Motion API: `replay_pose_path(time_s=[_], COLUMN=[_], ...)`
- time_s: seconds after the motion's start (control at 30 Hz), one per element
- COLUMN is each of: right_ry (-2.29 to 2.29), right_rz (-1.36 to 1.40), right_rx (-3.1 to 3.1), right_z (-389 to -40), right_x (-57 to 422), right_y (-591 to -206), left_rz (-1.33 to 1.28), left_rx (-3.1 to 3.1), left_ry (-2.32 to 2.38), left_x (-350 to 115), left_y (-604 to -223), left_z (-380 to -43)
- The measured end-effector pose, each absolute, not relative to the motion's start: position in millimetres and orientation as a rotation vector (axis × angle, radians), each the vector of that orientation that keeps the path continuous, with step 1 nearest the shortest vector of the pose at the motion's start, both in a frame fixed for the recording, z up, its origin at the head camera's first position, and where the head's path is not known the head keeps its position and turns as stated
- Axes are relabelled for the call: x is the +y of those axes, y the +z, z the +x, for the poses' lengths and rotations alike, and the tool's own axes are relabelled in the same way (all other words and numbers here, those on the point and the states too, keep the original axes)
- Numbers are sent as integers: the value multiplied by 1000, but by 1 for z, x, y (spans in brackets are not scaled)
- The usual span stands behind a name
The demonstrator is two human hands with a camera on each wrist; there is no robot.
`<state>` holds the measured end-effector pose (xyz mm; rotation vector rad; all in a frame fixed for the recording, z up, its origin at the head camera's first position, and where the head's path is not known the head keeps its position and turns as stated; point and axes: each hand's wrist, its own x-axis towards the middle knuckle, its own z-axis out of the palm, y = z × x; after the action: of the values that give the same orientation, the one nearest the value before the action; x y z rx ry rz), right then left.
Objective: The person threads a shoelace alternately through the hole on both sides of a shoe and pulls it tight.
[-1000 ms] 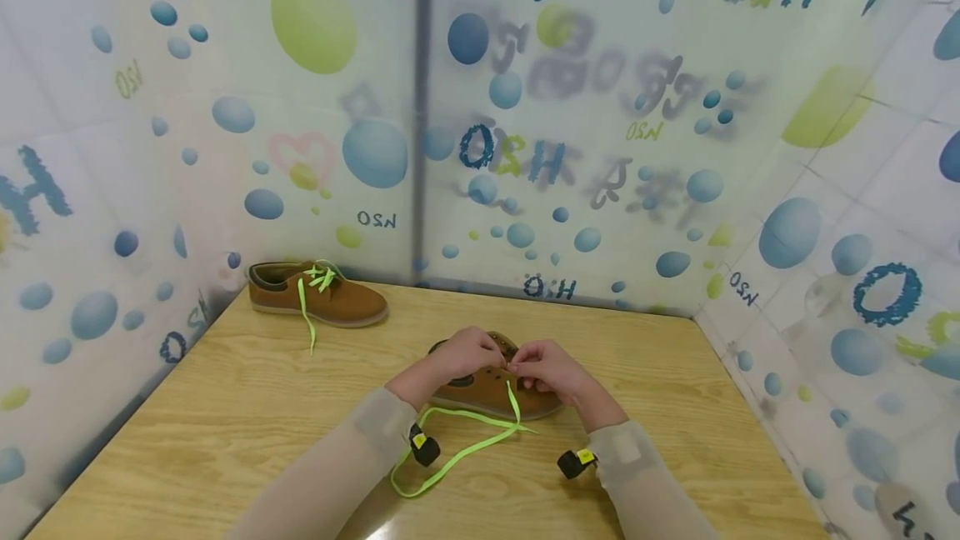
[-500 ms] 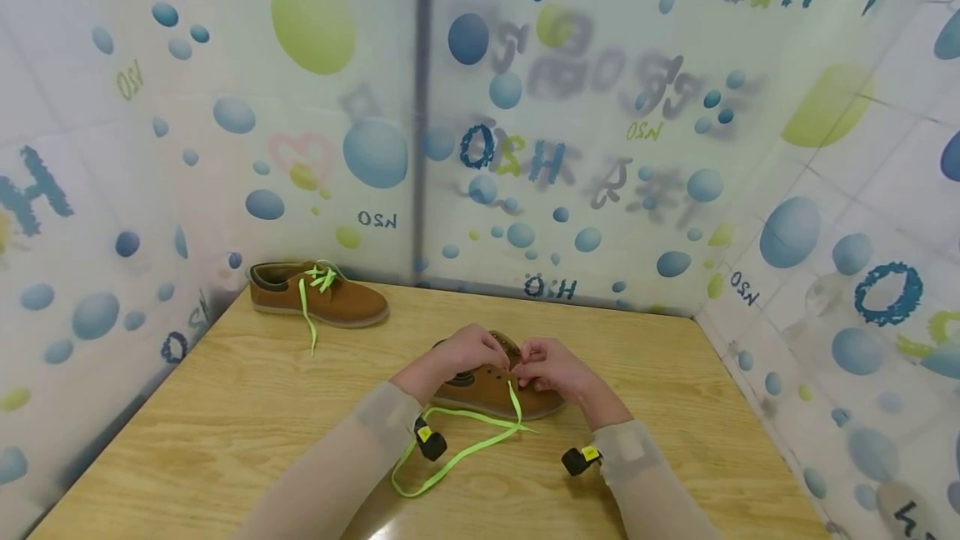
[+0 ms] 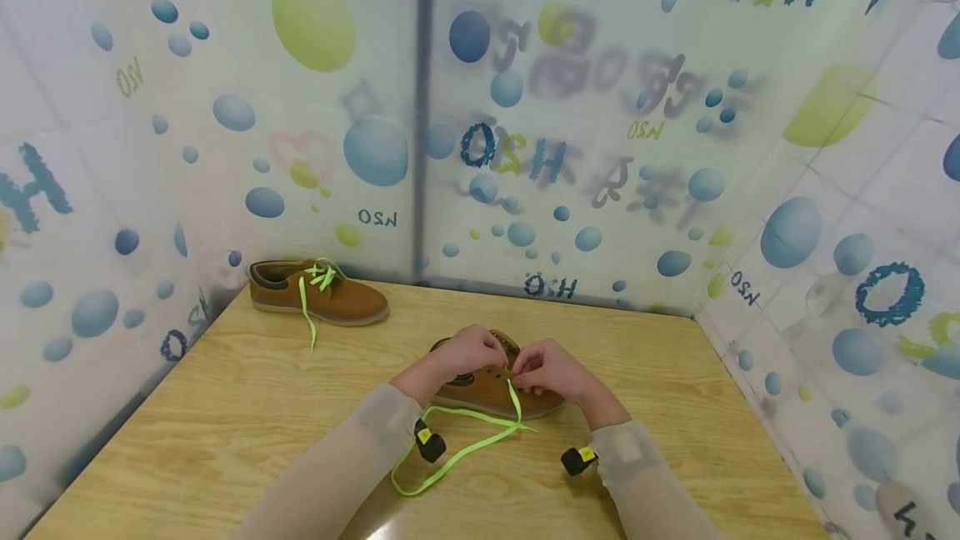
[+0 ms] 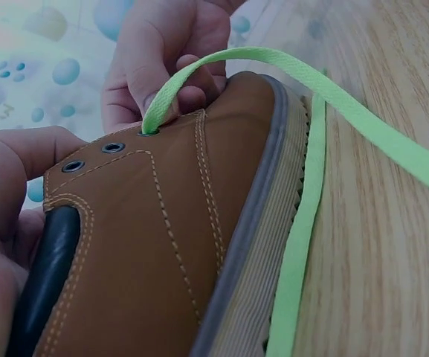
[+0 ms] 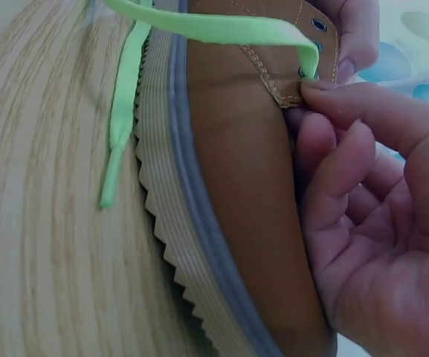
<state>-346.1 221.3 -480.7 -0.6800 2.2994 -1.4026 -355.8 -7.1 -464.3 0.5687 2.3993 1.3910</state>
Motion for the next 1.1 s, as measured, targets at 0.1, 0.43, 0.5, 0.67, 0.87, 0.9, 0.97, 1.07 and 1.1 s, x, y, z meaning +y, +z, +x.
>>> replay_pose_path(time_s=[0.1, 0.43, 0.5, 0.67, 0.87, 0.9, 0.97, 1.07, 1.1], right_ry=[-1395, -1400, -1394, -1395, -1404, -1404, -1405, -1409, -1410], right_rz=[-703, -706, -708, -704, -686, -683, -683, -699, -705], right_rx=[2316, 2359, 2373, 2382, 2378, 2379, 2378, 2371, 2370], right_z=[-346, -347, -347, -347, -347, -347, -347, -347, -347], right_x=[221, 219, 219, 219, 219, 220, 220, 221, 222], right_y=[-482, -484, -484, -484, -486, -486, -487, -487, -487], left_rz=[569, 552, 552, 553, 556, 559, 561, 554, 551], left_rx=[2374, 2308, 2311, 2337, 2349, 2349, 2351, 2367, 2373], left_ry=[1382, 1353, 1351, 1345, 1343, 1346, 1353, 1365, 1370], left_x=[-8, -10, -9, -9, -7, -7, -7, -7, -7], left_y=[-463, -460, -460, -460, -461, -461, -462, -462, -463], left_z=[-356, -357, -358, -357, -356, -355, -355, -354, -354])
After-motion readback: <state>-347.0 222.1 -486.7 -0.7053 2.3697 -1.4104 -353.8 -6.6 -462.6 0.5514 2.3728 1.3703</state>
